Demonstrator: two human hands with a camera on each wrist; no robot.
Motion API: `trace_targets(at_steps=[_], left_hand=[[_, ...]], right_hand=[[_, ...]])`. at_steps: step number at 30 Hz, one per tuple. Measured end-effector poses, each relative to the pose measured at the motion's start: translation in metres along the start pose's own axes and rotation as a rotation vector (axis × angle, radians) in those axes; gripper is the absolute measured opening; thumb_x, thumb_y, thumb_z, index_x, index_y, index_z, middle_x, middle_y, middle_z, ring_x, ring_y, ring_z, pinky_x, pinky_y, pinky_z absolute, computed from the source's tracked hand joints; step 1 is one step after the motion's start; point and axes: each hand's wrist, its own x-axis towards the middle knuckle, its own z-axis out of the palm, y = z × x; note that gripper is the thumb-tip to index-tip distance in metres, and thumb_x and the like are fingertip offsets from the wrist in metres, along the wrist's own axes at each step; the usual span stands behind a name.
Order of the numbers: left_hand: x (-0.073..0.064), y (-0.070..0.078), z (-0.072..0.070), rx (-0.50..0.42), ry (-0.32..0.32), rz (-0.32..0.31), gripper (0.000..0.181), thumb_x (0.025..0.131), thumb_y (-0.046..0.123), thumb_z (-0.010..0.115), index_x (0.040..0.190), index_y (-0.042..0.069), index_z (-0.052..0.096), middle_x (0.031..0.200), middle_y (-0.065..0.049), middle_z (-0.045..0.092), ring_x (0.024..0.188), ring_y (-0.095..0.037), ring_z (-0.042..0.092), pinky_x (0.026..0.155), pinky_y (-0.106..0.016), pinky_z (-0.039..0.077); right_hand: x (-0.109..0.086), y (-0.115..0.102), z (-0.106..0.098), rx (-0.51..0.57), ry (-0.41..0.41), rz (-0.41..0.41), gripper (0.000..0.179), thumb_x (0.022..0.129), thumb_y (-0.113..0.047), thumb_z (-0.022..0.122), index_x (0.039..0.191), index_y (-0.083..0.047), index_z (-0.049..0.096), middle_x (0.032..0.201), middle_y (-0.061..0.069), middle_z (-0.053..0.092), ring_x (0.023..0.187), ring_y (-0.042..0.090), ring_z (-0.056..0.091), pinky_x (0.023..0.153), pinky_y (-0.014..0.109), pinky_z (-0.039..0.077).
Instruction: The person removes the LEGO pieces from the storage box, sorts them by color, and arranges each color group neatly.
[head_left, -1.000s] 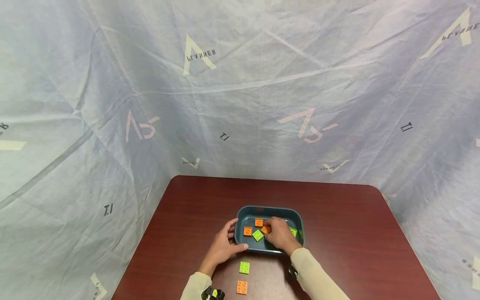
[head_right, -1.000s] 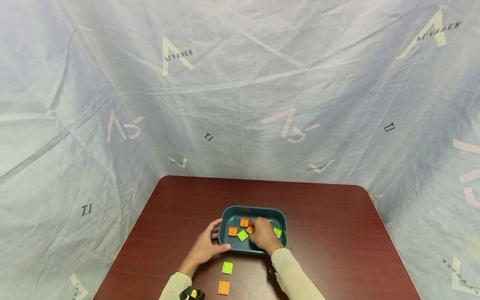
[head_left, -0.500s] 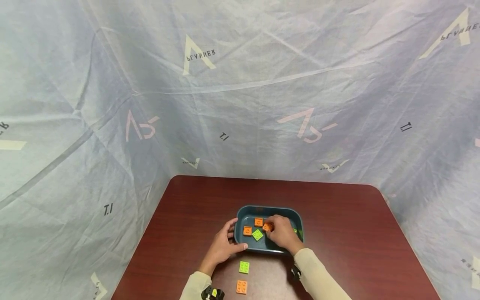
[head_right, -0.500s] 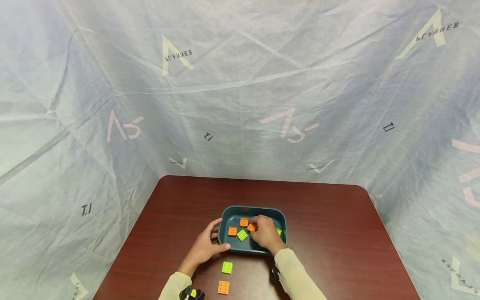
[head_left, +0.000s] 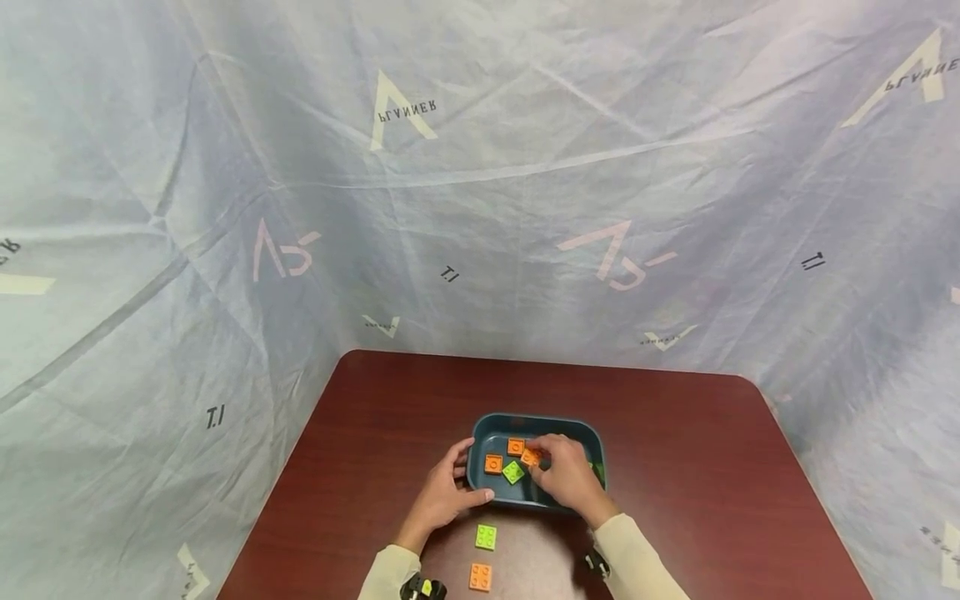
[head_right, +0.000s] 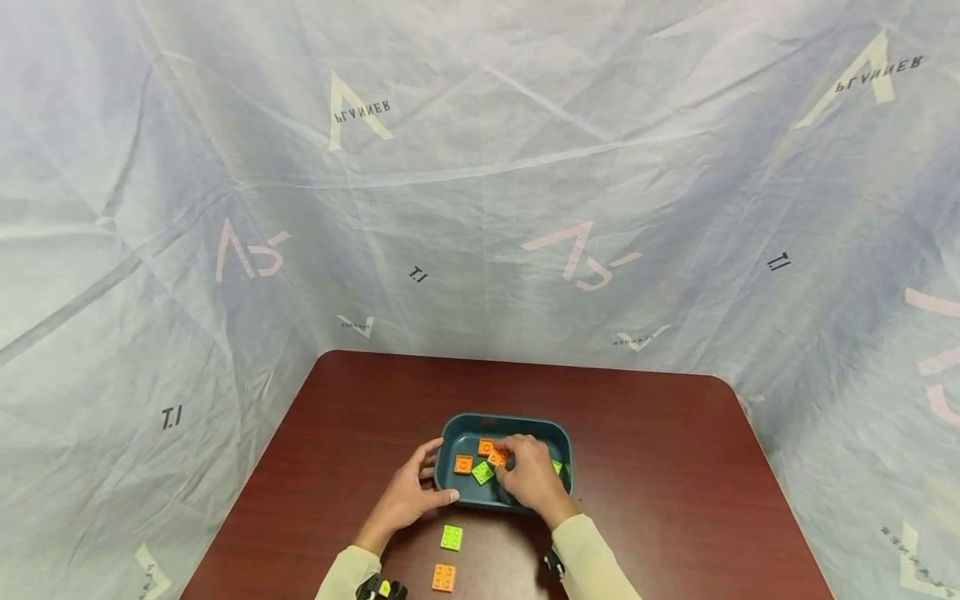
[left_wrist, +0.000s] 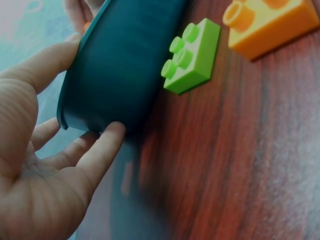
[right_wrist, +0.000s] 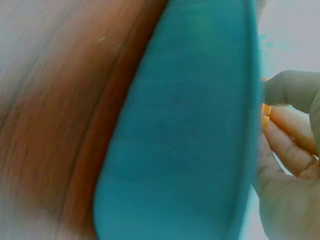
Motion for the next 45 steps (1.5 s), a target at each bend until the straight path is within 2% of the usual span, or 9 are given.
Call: trace_targets(at_steps=[6,14,20,26,30,33,37,41,45], left_hand=[[0.001,-0.001,-0.002,-0.008,-0.003,0.001,0.094,0.088,0.027,0.09,0.165,0.021,0.037,0.15,-0.016,0.056,0.128,-0.034,0.064,0.098,-0.047,0.059],[-0.001,-0.001,-0.001,0.005,-0.011,-0.002,0.095,0.088,0.029,0.09,0.165,0.02,0.036,0.149,-0.017,0.056,0.125,-0.032,0.065,0.095,-0.041,0.06],[0.001,0.0,-0.001,-0.004,-0.017,0.023,0.095,0.088,0.026,0.089,0.166,0.018,0.035,0.149,-0.018,0.055,0.128,-0.035,0.063,0.098,-0.044,0.059],[0.002,0.0,-0.001,-0.016,-0.012,0.011,0.096,0.087,0.025,0.091,0.165,0.019,0.037,0.149,-0.017,0.056,0.127,-0.034,0.064,0.098,-0.046,0.059],[0.001,0.0,0.0,-0.013,-0.005,0.008,0.096,0.085,0.024,0.092,0.164,0.019,0.038,0.148,-0.018,0.057,0.125,-0.033,0.065,0.098,-0.046,0.059],[0.0,0.001,-0.001,-0.006,0.001,0.008,0.096,0.085,0.024,0.092,0.164,0.019,0.038,0.148,-0.018,0.057,0.126,-0.034,0.065,0.098,-0.046,0.059],[0.0,0.001,-0.001,-0.001,0.004,0.007,0.096,0.085,0.025,0.092,0.164,0.019,0.038,0.148,-0.018,0.057,0.127,-0.034,0.065,0.098,-0.046,0.059],[0.0,0.001,-0.001,-0.003,-0.002,0.0,0.096,0.085,0.026,0.092,0.164,0.019,0.038,0.148,-0.017,0.057,0.126,-0.033,0.065,0.097,-0.045,0.06],[-0.001,0.001,-0.001,0.006,-0.005,0.002,0.096,0.086,0.027,0.091,0.165,0.02,0.037,0.147,-0.017,0.057,0.126,-0.033,0.065,0.096,-0.044,0.06]], right_hand=[[-0.009,-0.016,-0.009,-0.027,0.009,-0.074,0.039,0.081,-0.009,0.09,0.118,-0.011,0.08,0.115,0.001,0.078,0.099,0.017,0.07,0.087,0.043,0.059],[-0.02,-0.029,-0.014,0.018,-0.035,-0.075,0.038,0.082,-0.01,0.088,0.118,-0.016,0.08,0.118,-0.002,0.076,0.101,0.016,0.072,0.079,0.031,0.062],[-0.029,-0.036,-0.016,-0.021,-0.026,-0.104,0.037,0.082,-0.01,0.088,0.117,-0.015,0.08,0.115,-0.004,0.077,0.099,0.012,0.069,0.081,0.031,0.059],[-0.044,-0.041,-0.013,-0.026,-0.023,-0.132,0.035,0.08,-0.01,0.09,0.113,-0.015,0.08,0.11,-0.007,0.077,0.095,0.009,0.067,0.08,0.032,0.059],[-0.053,-0.043,-0.009,-0.024,-0.031,-0.141,0.035,0.08,-0.012,0.09,0.113,-0.018,0.08,0.11,-0.009,0.076,0.1,0.008,0.068,0.087,0.037,0.06],[-0.059,-0.045,-0.007,-0.003,-0.065,-0.133,0.035,0.082,-0.012,0.089,0.115,-0.019,0.079,0.111,-0.012,0.075,0.103,0.007,0.068,0.09,0.038,0.061],[-0.07,-0.046,-0.003,0.04,-0.13,-0.134,0.033,0.085,-0.013,0.087,0.117,-0.017,0.079,0.112,-0.011,0.075,0.103,0.007,0.067,0.086,0.032,0.061],[-0.079,-0.045,0.002,0.07,-0.214,-0.141,0.033,0.086,-0.015,0.086,0.118,-0.014,0.079,0.112,-0.009,0.074,0.102,0.006,0.067,0.085,0.031,0.06],[-0.086,-0.045,0.006,0.107,-0.319,-0.1,0.034,0.088,-0.018,0.085,0.121,-0.013,0.078,0.112,-0.01,0.073,0.1,0.0,0.064,0.085,0.029,0.059]])
